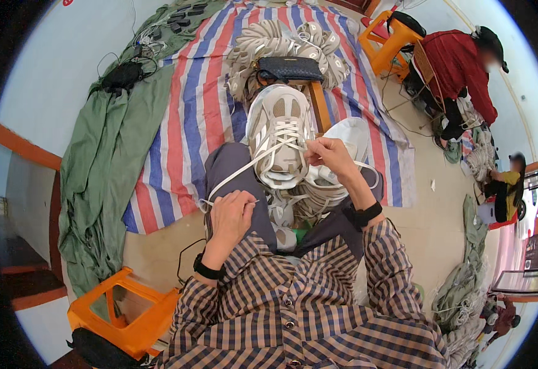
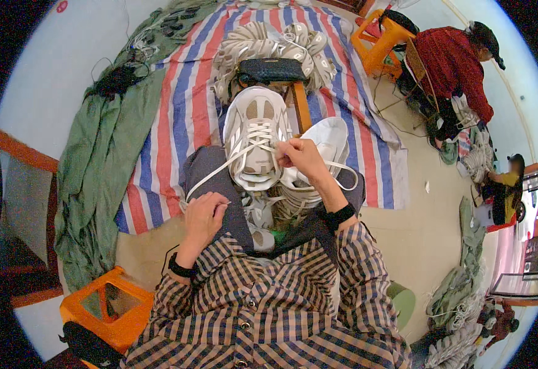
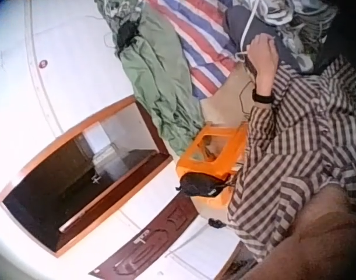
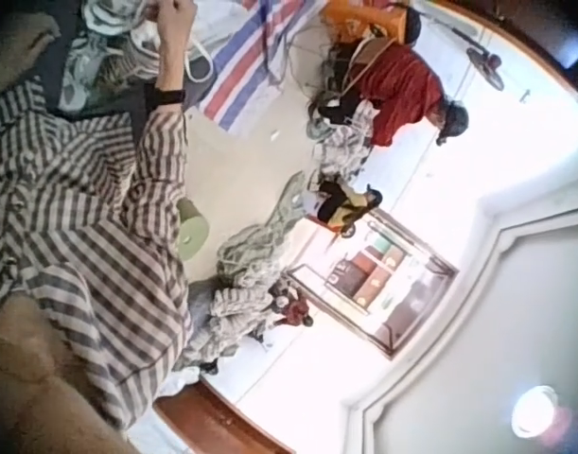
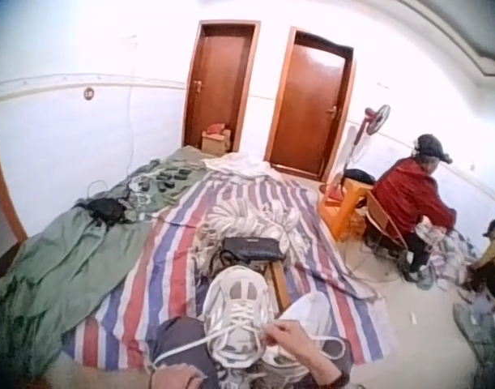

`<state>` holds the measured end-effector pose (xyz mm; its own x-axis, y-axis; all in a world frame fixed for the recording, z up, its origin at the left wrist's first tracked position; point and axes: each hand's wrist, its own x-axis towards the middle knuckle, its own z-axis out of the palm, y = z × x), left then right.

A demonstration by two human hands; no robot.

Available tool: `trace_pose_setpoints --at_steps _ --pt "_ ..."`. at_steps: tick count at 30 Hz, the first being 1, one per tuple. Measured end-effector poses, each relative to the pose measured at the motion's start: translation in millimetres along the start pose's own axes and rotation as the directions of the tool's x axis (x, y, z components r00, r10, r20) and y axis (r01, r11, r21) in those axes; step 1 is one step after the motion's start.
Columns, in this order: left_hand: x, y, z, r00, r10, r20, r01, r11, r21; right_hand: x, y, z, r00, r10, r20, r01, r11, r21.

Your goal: Lace a pair of white and grey sneakers.

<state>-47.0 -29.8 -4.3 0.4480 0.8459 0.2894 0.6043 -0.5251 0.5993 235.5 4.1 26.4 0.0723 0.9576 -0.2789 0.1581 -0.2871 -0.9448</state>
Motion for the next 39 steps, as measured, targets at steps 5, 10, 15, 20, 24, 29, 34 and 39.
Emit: trace_pose_setpoints --at_steps 5,10,15,20,24,29,34,39 --pt "-1.6 -1.4 -2.4 1.000 -0.007 -0.003 0.007 1.000 -0.016 0.8 1.0 2.4 0.991 0.126 -0.042 -0.120 0.985 0.122" --pt "-2.1 -3.4 0.6 1.000 -0.006 -0.009 0.006 1.000 -0.018 4.4 3.4 6.5 0.987 0.154 -0.043 -0.146 0.979 0.145" --pt "-1.8 -2.1 1.1 1.000 -0.026 -0.007 0.025 0.999 -0.042 1.8 5.6 1.7 0.985 0.123 -0.119 -0.097 0.974 0.205" --pt "-2.8 -3.3 0.3 1.000 -0.024 -0.017 0.023 1.000 -0.017 4.2 8.9 -4.2 0.988 0.115 -0.098 -0.089 0.966 0.242" --pt "-3.1 -3.7 -0.7 1.000 -0.028 -0.005 0.028 0.999 -0.015 6.5 12.5 1.1 0.988 0.131 -0.077 -0.108 0.962 0.250" --pt "0.3 -6.7 8.1 0.999 0.035 -0.020 -0.036 0.999 -0.039 5.6 18.5 0.7 0.982 0.146 -0.122 -0.117 0.968 0.222" --pt "-3.2 -9.7 4.3 0.999 -0.014 0.046 0.018 0.997 -0.079 27.4 49.0 3.5 0.994 0.001 -0.113 0.020 0.981 0.191" --pt "0.5 1.4 -1.0 0.994 -0.060 0.094 0.067 0.995 -0.077 -3.6 22.4 10.8 0.708 -0.639 -0.301 0.268 0.637 -0.723"
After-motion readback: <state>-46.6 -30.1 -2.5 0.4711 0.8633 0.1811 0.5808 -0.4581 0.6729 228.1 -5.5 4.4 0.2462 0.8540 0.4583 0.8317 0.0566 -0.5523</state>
